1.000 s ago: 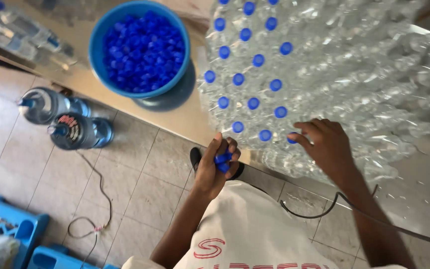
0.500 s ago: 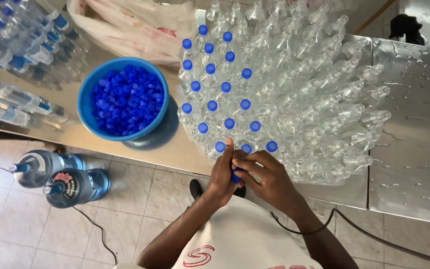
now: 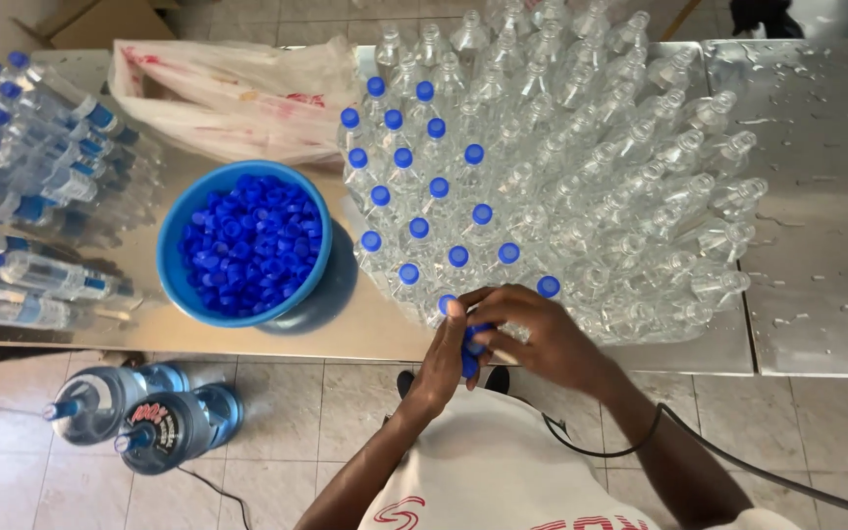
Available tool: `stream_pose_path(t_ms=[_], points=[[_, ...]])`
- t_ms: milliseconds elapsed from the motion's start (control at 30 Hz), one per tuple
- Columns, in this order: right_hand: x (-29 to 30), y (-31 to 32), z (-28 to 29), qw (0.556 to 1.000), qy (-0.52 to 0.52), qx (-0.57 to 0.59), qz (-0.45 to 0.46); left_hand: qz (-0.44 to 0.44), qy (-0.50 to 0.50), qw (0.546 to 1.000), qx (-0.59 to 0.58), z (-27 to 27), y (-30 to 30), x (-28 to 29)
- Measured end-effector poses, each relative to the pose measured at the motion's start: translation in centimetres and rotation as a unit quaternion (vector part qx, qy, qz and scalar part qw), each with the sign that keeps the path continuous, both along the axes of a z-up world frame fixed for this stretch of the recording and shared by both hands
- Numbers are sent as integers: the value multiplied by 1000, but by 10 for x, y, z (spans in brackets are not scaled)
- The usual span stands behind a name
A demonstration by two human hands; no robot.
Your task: Capping plastic water bottles by hand at a production facility.
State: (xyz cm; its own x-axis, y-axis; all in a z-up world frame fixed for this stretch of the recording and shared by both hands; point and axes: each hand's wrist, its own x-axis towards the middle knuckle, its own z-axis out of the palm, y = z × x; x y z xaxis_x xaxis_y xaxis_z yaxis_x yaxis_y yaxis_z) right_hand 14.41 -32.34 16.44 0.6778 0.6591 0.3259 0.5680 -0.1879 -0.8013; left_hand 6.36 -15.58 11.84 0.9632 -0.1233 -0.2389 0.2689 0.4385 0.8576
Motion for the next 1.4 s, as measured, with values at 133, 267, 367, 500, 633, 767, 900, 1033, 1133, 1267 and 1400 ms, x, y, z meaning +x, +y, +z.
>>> stream_pose_path(t_ms=[133,267,367,500,633,767,900,1033,1133,1267,1400], points=[[54,-26,-3,996,65,-18,-52,-19,-6,999,-29,9,5,1],[131,-50,-31,986,-21,-97,-132,30,31,995,-94,-9,22,-3],[159,-51,-51,976,-53,-157,-139,75,27,993,-91,-14,35,-11],[170,-49,-67,969,-31,-232,-79,117,115,979,-118,-14,43,-29],[164,-40,-43,951,71,-291,-73,142,148,969,-140,-21,47,-40],[174,-42,-50,929,232,-278,-74,184,166,958,-143,-21,49,-39],[188,-48,-54,930,265,-252,-49,166,102,965,-174,-14,48,-37],[189,-47,-50,934,282,-213,-58,128,57,976,-169,-8,47,-31],[191,-49,-55,923,295,-233,-84,108,19,972,-210,-16,44,-32],[168,-42,-42,936,226,-249,-102,119,50,957,-261,-3,45,-28],[142,-55,-68,903,-136,-358,-195,126,38,960,-249,0,36,-26]])
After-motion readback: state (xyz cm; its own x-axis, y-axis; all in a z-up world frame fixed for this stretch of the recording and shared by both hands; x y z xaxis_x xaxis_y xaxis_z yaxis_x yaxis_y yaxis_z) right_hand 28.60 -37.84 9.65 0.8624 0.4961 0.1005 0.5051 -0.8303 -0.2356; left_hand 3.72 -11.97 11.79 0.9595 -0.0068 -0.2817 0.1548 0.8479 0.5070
